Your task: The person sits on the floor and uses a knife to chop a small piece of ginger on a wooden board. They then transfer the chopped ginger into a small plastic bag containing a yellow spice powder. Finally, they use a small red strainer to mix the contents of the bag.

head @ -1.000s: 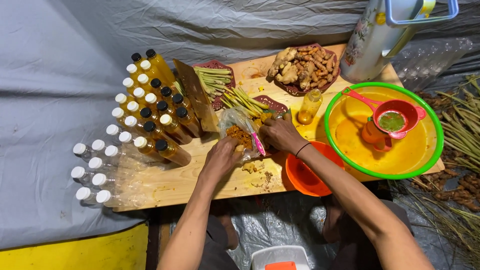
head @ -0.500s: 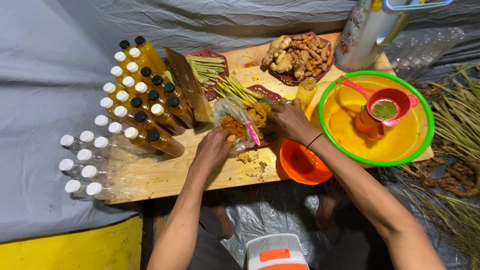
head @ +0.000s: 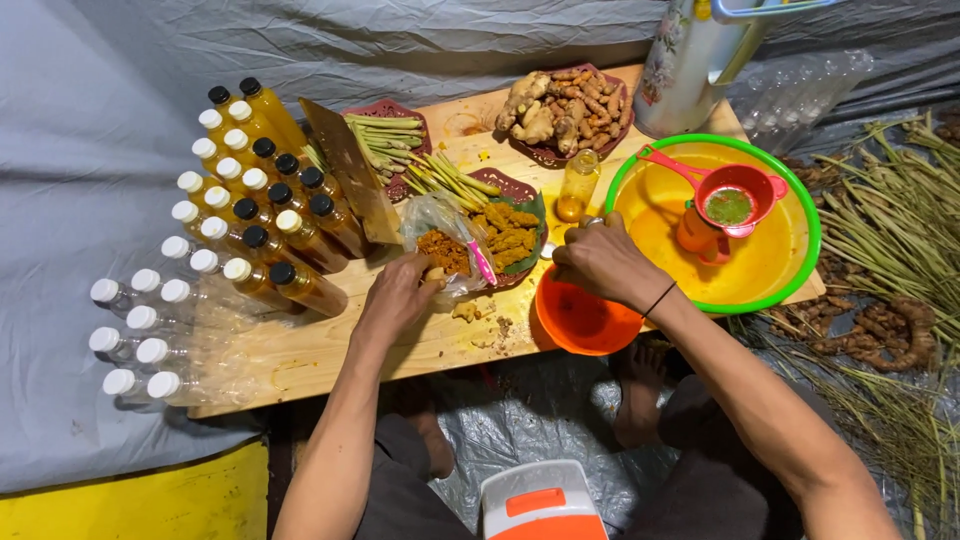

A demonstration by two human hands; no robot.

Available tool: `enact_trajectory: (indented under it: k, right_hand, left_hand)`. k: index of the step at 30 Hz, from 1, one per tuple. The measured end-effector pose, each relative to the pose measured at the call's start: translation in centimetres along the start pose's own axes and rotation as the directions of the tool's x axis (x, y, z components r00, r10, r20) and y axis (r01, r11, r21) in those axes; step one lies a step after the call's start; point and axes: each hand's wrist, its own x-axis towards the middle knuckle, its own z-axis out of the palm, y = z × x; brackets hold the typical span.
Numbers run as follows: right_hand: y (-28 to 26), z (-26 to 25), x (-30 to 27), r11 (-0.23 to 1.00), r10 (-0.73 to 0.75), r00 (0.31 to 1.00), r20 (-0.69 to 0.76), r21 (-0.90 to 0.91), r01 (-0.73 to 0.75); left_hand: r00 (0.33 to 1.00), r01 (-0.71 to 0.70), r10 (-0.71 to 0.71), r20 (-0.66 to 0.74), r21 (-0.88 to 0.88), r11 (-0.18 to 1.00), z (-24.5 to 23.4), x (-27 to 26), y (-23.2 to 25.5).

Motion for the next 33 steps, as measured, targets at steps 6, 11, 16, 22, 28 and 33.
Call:
enact_trajectory:
  k: [6,11,16,22,28,33]
  right_hand:
    - [0.2,2.7,-0.1,0.996,-0.031,0.999,0.007,-0.088,0.031]
    - [0.3,4.6,0.0,0.993,-0.049,0.999,0.01,-0.111,0.05]
    - [0.7,5.8,0.3,0.995,-0.035,0.998,0.051,-0.091,0.039]
    - [0.7,5.9,0.5,0.995,-0.05,0.995,0.089,-0.083,0.058]
    - [-0.3,0.6,-0.3,0.999,-0.03,0.996,0.079,0.024,0.028]
    - [0.4,0.6,0.0,0.976,0.044,0.992,0.119,0.209,-0.068]
  left_hand:
    - [1.0,-0.014,0.014,0.014,0.006,1.0,0.6,0.5,0.4]
    - [0.999,-0.033,0.032,0.017,0.016,0.999,2.2,1.6,-1.4]
    - [0.999,-0.041,0.041,0.015,0.011,0.999,1.3,1.1,0.2]
    - [1.0,-0.021,0.023,0.017,-0.105,0.994,0.4,0.7,1.1]
    - [1.0,-0.023,0.024,0.005,-0.129,0.991,-0.1,0.2,1.8]
    - [0.998,-0.065,0.065,-0.007,-0.187,0.98,0.2,0.2,1.9]
